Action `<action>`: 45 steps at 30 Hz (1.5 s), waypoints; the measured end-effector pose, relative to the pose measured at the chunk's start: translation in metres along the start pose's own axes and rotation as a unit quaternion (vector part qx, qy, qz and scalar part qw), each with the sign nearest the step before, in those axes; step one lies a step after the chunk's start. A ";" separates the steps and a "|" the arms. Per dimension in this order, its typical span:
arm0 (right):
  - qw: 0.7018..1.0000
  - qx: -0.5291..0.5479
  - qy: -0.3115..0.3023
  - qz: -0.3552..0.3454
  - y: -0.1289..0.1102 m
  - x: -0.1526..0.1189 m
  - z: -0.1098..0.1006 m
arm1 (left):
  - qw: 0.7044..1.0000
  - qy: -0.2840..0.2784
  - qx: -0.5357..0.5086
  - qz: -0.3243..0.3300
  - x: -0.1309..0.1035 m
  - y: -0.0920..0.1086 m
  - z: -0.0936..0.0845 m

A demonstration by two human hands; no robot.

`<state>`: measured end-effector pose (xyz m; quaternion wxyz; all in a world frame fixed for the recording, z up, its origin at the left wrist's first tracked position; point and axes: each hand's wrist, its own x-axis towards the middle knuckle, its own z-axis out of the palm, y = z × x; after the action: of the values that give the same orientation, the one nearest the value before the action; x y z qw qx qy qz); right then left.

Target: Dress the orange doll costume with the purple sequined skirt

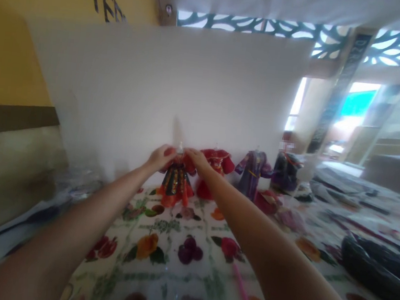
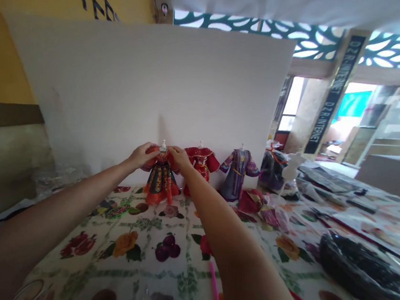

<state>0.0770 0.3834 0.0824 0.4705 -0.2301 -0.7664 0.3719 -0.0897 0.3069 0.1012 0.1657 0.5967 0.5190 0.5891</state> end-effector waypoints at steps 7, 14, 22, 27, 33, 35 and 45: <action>0.995 0.056 0.064 0.057 -0.006 0.002 0.005 | 0.996 -0.023 0.079 0.019 0.000 0.001 -0.001; 0.994 0.071 0.067 0.050 -0.011 0.003 -0.001 | 0.993 -0.024 0.117 0.023 0.002 0.002 -0.002; 0.994 0.076 0.064 0.053 -0.004 0.006 0.002 | 0.989 -0.026 0.138 0.041 0.003 -0.003 -0.002; 0.994 0.058 0.070 0.057 -0.001 0.009 0.005 | 0.988 -0.018 0.146 0.039 0.004 -0.007 -0.002; 0.996 0.016 0.075 0.034 -0.005 0.008 -0.002 | 0.987 0.004 0.154 0.042 0.006 -0.008 -0.003; 0.997 -0.001 0.079 0.023 -0.007 0.003 -0.007 | 0.987 0.016 0.156 0.040 0.006 -0.008 -0.005; 0.998 -0.038 0.060 -0.002 -0.044 -0.060 -0.034 | 0.980 0.078 0.181 0.032 -0.026 0.008 -0.037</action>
<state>0.1345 0.3261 0.0933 0.5072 -0.2676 -0.7510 0.3273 -0.1129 0.2671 0.1033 -0.0053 0.5858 0.6089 0.5349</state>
